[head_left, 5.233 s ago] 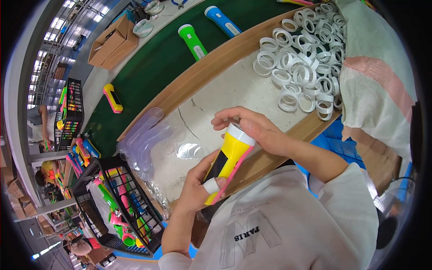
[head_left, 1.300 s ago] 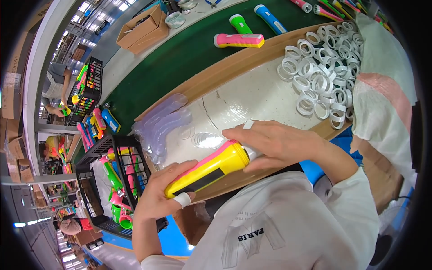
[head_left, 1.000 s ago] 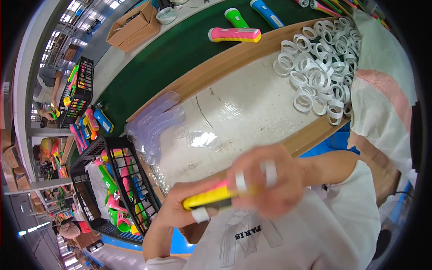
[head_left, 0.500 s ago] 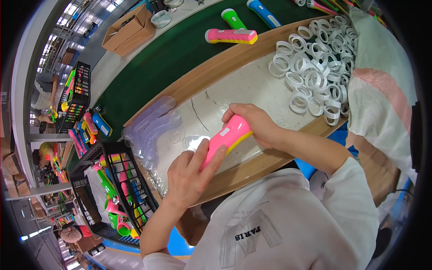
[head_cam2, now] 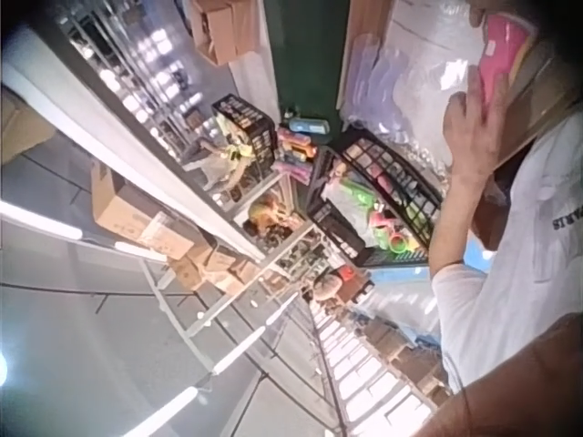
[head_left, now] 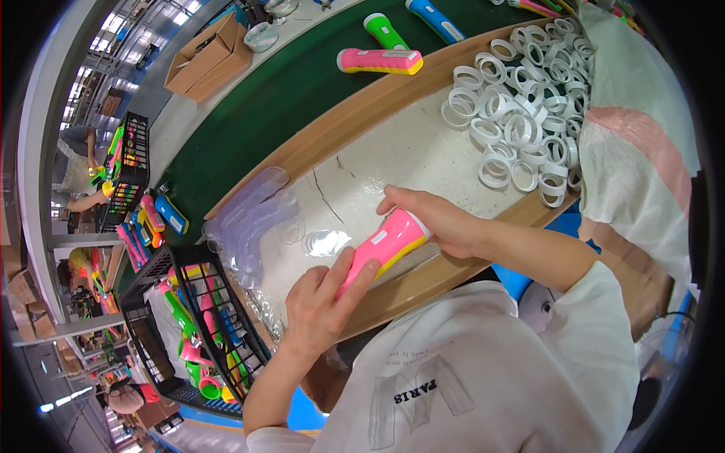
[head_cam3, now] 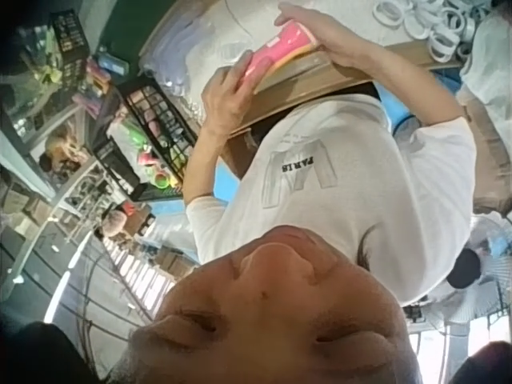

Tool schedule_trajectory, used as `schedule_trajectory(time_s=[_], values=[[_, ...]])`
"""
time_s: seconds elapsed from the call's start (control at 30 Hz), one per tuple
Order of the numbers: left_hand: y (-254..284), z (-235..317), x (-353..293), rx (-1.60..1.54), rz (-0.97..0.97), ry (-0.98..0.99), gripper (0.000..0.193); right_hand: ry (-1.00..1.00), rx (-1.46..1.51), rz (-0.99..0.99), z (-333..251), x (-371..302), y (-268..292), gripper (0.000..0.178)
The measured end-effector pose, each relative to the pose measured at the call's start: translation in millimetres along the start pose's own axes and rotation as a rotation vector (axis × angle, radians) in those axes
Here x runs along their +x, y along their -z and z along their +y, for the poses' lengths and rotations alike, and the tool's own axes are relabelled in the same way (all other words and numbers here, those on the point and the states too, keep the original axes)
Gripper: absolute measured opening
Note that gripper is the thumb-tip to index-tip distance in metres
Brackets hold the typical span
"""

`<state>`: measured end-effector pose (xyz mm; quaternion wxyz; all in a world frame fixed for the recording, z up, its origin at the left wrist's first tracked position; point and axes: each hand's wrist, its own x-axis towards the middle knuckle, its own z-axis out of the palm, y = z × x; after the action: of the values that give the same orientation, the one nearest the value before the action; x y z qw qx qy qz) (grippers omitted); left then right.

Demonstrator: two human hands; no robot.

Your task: Assemble plastic handheld flashlights by attaching reflectors and lens covers to the body.

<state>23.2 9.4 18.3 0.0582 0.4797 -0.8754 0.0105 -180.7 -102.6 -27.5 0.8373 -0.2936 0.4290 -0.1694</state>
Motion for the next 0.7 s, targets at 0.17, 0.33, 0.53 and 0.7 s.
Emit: schedule_trajectory(time_s=[0.17,0.33,0.53,0.7], values=[[10,12,-4,-0.781,0.049,0.351,0.056,0.716,-0.407,-0.102,25,-8,12,0.038],[-8,3,12,-0.06,-0.002,0.102,0.062,0.071,0.132,0.034,3,6,6,0.041],[-6,20,7,-0.311,0.154,0.205,0.073,0.466,-0.295,-0.006,18,3,19,0.037],[-36,4,8,-0.332,0.242,0.214,0.068,0.136,-0.094,0.095,1,10,11,0.042]])
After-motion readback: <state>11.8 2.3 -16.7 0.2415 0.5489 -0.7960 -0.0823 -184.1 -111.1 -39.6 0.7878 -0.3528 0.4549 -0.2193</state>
